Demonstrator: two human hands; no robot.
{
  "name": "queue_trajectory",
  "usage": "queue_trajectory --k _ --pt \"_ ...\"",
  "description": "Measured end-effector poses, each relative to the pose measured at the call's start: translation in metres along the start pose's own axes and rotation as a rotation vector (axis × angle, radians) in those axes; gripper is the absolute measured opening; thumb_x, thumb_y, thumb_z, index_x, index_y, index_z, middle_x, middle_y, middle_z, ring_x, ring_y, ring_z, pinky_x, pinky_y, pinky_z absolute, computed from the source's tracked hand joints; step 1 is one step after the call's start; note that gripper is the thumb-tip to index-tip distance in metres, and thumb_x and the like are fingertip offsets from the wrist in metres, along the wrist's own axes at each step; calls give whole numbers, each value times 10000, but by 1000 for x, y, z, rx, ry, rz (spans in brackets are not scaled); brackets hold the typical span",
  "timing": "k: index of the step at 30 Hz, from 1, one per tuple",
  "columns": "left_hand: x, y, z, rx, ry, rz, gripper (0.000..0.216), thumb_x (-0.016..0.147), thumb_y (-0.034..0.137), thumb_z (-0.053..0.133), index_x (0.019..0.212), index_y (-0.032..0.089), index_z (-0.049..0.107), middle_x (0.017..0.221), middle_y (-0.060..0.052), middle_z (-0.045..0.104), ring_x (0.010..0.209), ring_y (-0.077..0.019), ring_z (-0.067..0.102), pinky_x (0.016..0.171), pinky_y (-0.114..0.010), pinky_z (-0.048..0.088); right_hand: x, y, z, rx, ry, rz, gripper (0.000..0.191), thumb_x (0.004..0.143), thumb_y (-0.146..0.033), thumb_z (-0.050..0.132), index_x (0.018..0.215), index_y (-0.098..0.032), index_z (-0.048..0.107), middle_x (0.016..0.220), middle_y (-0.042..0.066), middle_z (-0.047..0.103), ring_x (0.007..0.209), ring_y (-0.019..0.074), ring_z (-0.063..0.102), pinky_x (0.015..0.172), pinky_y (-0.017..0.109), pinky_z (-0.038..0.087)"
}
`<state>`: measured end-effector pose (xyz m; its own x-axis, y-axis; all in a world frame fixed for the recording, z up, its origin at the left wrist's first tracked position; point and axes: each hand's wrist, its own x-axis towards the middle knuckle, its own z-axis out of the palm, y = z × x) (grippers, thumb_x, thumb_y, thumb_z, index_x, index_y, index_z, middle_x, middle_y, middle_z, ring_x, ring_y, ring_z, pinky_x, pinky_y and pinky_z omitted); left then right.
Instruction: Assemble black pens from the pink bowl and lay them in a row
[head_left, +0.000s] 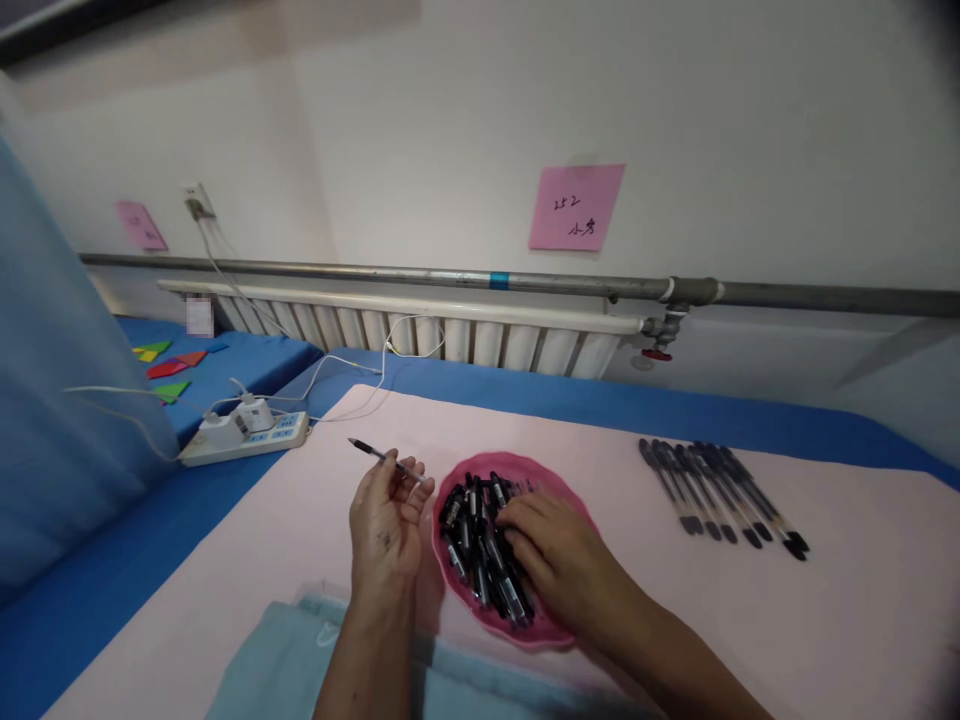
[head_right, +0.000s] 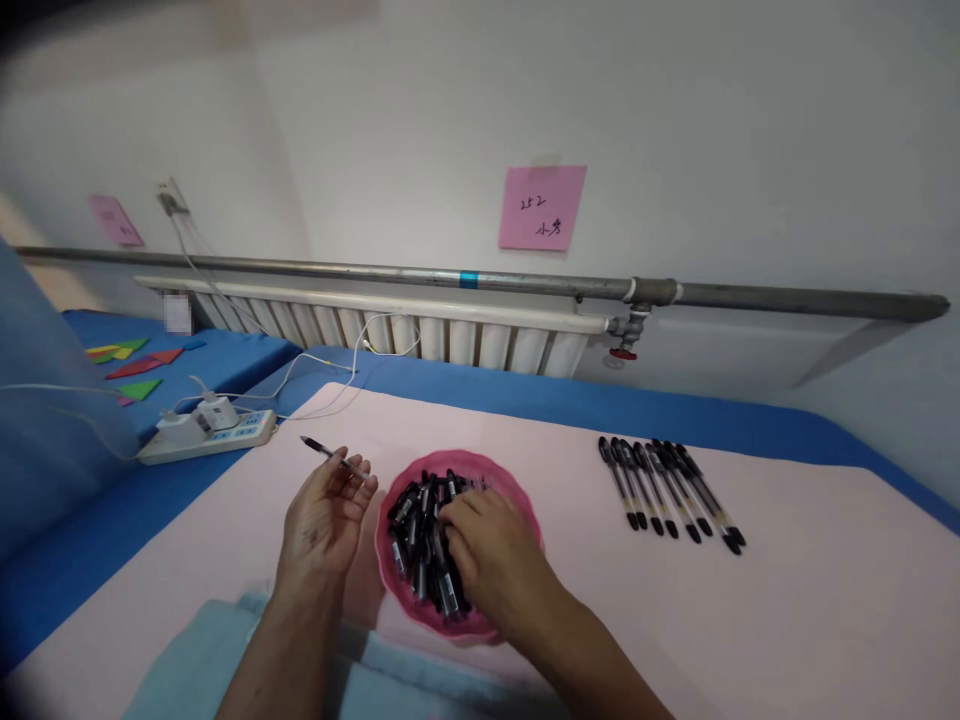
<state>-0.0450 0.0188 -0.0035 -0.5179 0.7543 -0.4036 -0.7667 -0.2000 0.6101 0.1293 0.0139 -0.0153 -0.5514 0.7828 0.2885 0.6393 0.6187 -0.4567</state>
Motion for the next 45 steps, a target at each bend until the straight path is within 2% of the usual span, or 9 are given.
queue_trajectory --k 5,11,22,32,39,45 --pt "0 0 -2 -24 -18 33 31 727 119 607 748 135 590 619 -5 612 566 -106 604 531 -213 494 33 -11 12 -143 -58 97 244 874 -145 412 858 -187 652 885 44 665 849 191 568 769 307 405" --pt "-2 1 1 -41 -13 20 40 727 138 616 740 134 578 621 -8 604 562 -117 600 513 -228 495 61 -13 32 -224 -71 171 216 830 -150 444 779 -164 654 850 72 664 759 188 570 688 284 384" --pt "1 -2 -1 -82 -60 -23 72 716 151 625 754 132 567 620 -14 595 537 -111 578 489 -223 495 65 -15 41 -251 -79 237 207 808 -112 441 785 -165 640 839 59 646 756 167 563 639 248 355" --pt "3 -3 -4 -69 -86 -23 122 682 163 654 762 139 566 616 -6 593 543 -112 583 514 -228 494 59 -18 35 -220 -73 189 252 852 -125 393 827 -164 641 891 63 650 815 168 578 695 249 389" --pt "-1 -1 -2 -56 -86 -20 123 678 169 650 748 139 555 622 -5 587 538 -108 573 502 -225 486 60 -23 39 -203 -121 180 238 809 -117 431 748 -162 657 802 69 688 725 189 607 623 272 373" --pt "-3 0 -1 -29 -112 -22 130 671 174 662 740 140 558 619 -7 594 551 -108 579 505 -218 492 60 -27 36 -138 -56 187 213 792 -91 422 739 -149 620 793 85 672 718 194 595 625 276 389"
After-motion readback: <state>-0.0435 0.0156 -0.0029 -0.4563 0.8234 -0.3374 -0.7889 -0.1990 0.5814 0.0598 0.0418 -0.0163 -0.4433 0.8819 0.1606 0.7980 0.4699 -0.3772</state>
